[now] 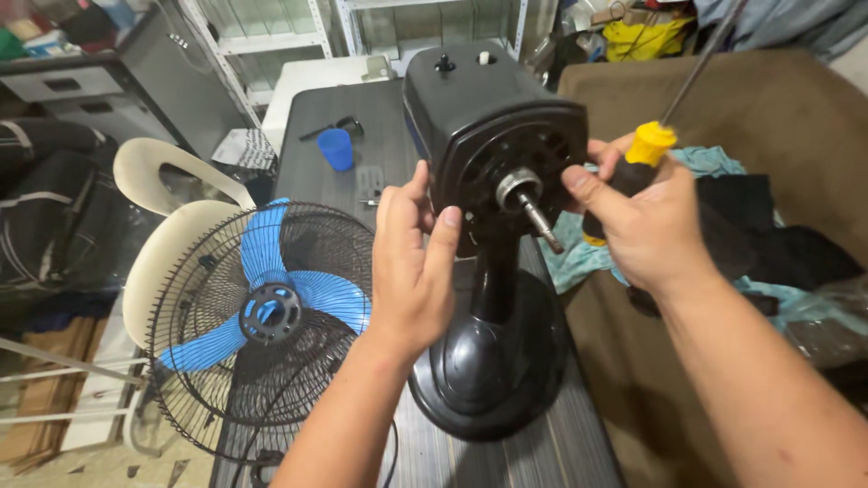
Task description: The person assembles a table fan by attaching the motor housing to the base, tightening screws with a screwdriver, and mounting the front wire cage. The fan blades remain separate on the table throughout the clip.
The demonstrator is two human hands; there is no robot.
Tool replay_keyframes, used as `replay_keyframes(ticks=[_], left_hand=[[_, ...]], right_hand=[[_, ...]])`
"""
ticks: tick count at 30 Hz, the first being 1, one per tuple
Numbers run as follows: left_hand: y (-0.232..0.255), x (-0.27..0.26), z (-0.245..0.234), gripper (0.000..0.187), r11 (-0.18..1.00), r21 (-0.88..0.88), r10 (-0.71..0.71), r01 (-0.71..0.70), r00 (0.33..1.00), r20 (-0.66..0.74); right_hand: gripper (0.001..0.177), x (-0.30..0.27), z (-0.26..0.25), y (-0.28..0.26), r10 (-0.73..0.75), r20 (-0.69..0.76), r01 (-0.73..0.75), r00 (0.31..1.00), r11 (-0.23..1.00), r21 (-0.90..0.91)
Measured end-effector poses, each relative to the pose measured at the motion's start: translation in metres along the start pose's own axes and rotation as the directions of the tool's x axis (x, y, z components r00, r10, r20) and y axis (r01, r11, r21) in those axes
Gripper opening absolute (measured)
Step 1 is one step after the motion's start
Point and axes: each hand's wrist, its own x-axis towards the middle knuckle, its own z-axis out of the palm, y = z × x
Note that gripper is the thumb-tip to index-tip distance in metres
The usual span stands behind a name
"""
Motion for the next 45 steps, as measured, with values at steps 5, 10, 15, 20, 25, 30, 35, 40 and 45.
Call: replay_keyframes(ticks=[5, 10, 15, 20, 25, 30, 35, 40, 45], left_hand=[[0.000, 0.002, 0.000, 0.043, 1.000, 0.014, -0.008, 0.008, 1.000, 0.000], [0.001, 0.006, -0.004, 0.041, 0.999, 0.041, 0.032, -0.032, 0.999, 0.008], [0.004, 0.006, -0.008, 0.046, 0.999, 0.047, 0.008, -0.008, 1.000, 0.005], [0.007, 0.010, -0.004, 0.045, 0.999, -0.040, -0.018, 0.016, 0.999, -0.046], [0.002, 0.012, -0.008, 0.034, 0.999, 0.050, 0.020, -0.019, 0.999, -0.031], [0.005, 0.013, -0.006, 0.038, 0.999, 0.006, -0.039, 0.040, 0.998, -0.045], [0.005, 0.008, -0.006, 0.045, 0.997, -0.001, -0.072, 0.072, 0.995, -0.062], [0.001, 0.013, -0.010, 0.042, 0.997, 0.026, -0.070, 0.071, 0.997, -0.033], [-0.003, 0.015, -0.014, 0.041, 0.995, -0.001, -0.098, 0.098, 0.994, -0.038]], right_hand=[[0.024, 0.000, 0.001, 0.000, 0.004, -0.064, -0.008, 0.998, 0.998, -0.054], [0.025, -0.002, -0.002, -0.001, -0.020, 0.007, 0.021, 1.000, 0.999, -0.047], [0.025, -0.003, 0.003, -0.007, -0.002, -0.008, 0.002, 1.000, 1.000, -0.019], [0.024, -0.005, 0.012, -0.014, 0.053, -0.091, -0.051, 0.994, 0.998, 0.026], [0.031, -0.005, 0.010, -0.008, -0.120, -0.046, 0.114, 0.992, 0.987, -0.109], [0.031, 0.000, 0.008, -0.006, -0.044, -0.107, 0.027, 0.993, 0.987, -0.156], [0.030, -0.001, 0.010, -0.008, -0.018, -0.093, 0.006, 0.995, 0.991, -0.134], [0.031, -0.002, 0.015, -0.010, -0.034, -0.109, 0.009, 0.993, 0.976, -0.219], [0.033, -0.003, 0.023, -0.004, -0.023, -0.137, -0.008, 0.990, 0.976, -0.220]])
